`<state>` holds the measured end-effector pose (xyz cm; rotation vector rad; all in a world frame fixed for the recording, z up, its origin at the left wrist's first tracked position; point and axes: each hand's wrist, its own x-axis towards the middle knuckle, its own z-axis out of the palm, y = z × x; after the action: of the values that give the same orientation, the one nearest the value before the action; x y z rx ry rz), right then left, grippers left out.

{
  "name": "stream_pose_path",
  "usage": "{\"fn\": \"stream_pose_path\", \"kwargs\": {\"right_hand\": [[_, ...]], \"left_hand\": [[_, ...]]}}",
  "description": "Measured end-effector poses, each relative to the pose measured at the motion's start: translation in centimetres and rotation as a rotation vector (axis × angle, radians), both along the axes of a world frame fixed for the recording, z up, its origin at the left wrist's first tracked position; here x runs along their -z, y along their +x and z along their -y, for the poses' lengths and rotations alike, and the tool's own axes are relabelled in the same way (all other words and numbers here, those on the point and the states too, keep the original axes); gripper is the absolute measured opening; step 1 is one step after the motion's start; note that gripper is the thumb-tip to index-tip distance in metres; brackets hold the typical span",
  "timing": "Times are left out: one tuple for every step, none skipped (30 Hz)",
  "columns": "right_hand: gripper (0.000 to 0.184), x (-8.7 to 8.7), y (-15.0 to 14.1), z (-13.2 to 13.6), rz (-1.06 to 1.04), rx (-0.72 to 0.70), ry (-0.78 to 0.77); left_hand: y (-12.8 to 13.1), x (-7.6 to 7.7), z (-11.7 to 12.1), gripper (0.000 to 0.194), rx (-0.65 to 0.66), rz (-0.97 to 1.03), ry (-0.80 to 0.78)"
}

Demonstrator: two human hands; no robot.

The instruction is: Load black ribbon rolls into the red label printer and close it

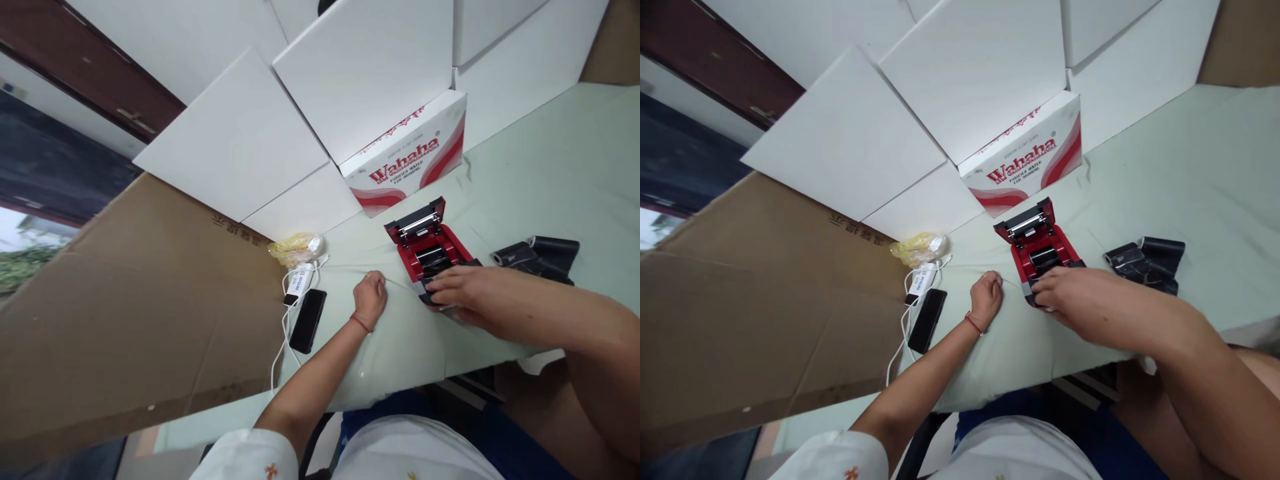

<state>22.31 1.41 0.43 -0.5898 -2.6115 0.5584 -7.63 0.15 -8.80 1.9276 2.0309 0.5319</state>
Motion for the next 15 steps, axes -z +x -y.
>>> {"fn": "stream_pose_path", "kwargs": {"right_hand": [[0.039,0.5,0.4,0.6,0.004,-0.01,0.024],[0.042,1.0,0.8,1.1,0.006,-0.009,0.046],[0.045,1.5,1.1,1.4,0.007,0.001,0.065],[0.047,1.9,1.4,1.7,0.011,0.015,0.08],[0.048,2.2,1.5,1.9,0.022,0.029,0.09],[0.049,2.4,1.7,2.0,0.038,0.042,0.098],[0.049,2.5,1.8,2.0,0.055,0.056,0.107],[0.049,2.5,1.9,2.1,0.069,0.066,0.117],[0.049,2.4,1.9,2.1,0.08,0.078,0.125],[0.048,2.3,1.9,2.1,0.084,0.089,0.132],[0.047,2.2,2.0,2.2,0.084,0.099,0.138],[0.048,2.0,2.0,2.2,0.085,0.105,0.144],[0.049,1.9,2.0,2.3,0.09,0.107,0.148],[0.051,1.9,2.0,2.4,0.097,0.109,0.151],[0.052,1.9,2.1,2.5,0.102,0.112,0.155]], "left_hand": [[-0.1,0.0,-0.2,0.026,-0.017,0.087,0.049],[-0.2,-0.2,-0.6,0.026,-0.034,0.176,0.105],[-0.2,-0.5,-1.1,0.027,-0.046,0.26,0.163],[-0.1,-1.1,-1.7,0.03,-0.044,0.335,0.219],[0.2,-1.9,-2.4,0.038,-0.025,0.4,0.267],[0.5,-2.9,-3.3,0.049,0.014,0.453,0.306],[0.9,-3.9,-4.1,0.059,0.068,0.498,0.331],[1.4,-5.0,-4.9,0.066,0.136,0.543,0.342],[1.9,-6.1,-5.7,0.069,0.21,0.585,0.334],[2.3,-7.0,-6.3,0.069,0.271,0.621,0.312],[2.7,-7.8,-6.7,0.067,0.312,0.647,0.288],[3.0,-8.4,-6.9,0.065,0.331,0.664,0.265],[3.2,-9.0,-6.9,0.063,0.333,0.674,0.249],[3.3,-9.3,-6.6,0.064,0.328,0.672,0.241],[3.3,-9.7,-6.2,0.067,0.326,0.655,0.241]]}}
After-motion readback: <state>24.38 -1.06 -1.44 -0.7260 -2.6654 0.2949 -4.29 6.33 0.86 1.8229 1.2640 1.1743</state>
